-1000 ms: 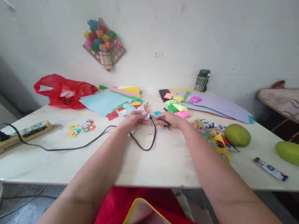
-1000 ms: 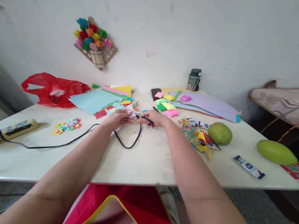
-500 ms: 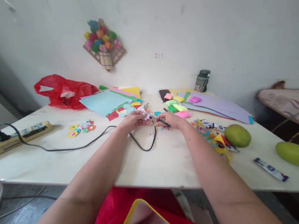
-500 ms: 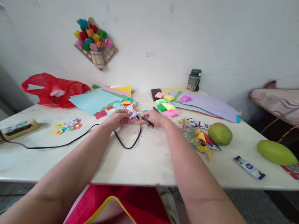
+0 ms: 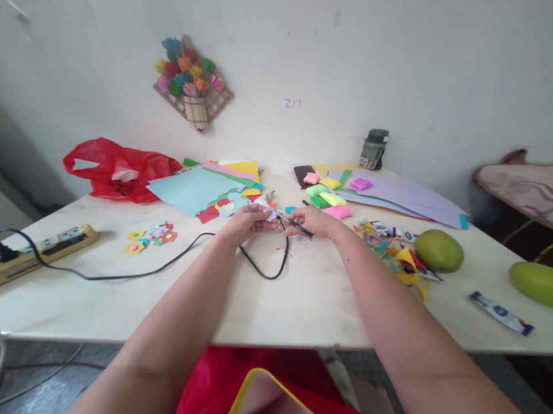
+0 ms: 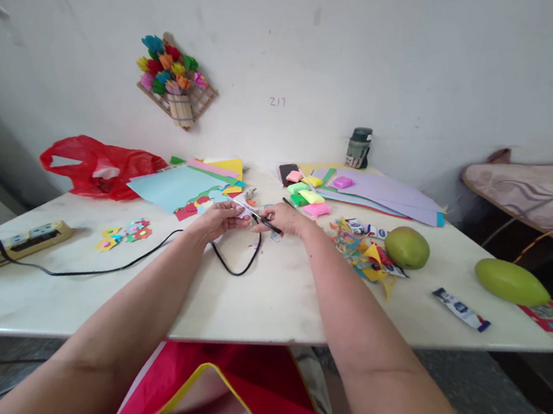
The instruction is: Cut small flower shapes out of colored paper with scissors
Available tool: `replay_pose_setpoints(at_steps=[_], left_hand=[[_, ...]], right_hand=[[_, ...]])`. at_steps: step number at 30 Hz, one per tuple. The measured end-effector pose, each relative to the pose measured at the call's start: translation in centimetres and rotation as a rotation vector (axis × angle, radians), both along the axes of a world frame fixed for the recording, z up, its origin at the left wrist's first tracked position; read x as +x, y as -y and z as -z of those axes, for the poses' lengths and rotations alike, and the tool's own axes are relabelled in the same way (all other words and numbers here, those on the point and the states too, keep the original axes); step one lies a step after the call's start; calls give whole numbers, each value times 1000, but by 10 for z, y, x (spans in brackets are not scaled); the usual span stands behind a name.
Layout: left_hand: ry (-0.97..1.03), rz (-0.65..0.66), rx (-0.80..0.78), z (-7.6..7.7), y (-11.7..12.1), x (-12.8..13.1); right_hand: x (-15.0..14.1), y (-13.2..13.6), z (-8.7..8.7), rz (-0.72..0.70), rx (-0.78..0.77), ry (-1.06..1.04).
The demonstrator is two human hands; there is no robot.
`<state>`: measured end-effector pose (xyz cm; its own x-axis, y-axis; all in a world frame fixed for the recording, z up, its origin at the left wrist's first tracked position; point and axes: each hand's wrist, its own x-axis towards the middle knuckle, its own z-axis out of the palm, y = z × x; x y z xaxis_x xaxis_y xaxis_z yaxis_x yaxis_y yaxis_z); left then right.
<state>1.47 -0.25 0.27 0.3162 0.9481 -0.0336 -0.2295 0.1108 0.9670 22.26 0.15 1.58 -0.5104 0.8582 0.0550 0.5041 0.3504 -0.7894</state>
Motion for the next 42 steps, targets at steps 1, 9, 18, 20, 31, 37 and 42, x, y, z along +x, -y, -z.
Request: replay_pose_setpoints(at_steps=[1,9,18,20,31,37,42], left_hand=[[4,6,-2,0,0,0],[30,-19,-7,1,-1,1],[54,-14,-17,-1,1,3],[61,-15,-20,-2,2,3],[32,-20,-26,-2,2,2],[13,-44,-24,-2,2,2],[10,-36,-15,0,0,1]], right_hand=[[0,1,-1,2,-23,-12],[-2,12,-12,8,-86,13],[0,9,-9,0,-94,13],[0,9,-9,2,-98,20],[1,9,-9,-8,-82,47],[2,8,-7,-10,-127,23],[2,8,-7,-26,-126,15]])
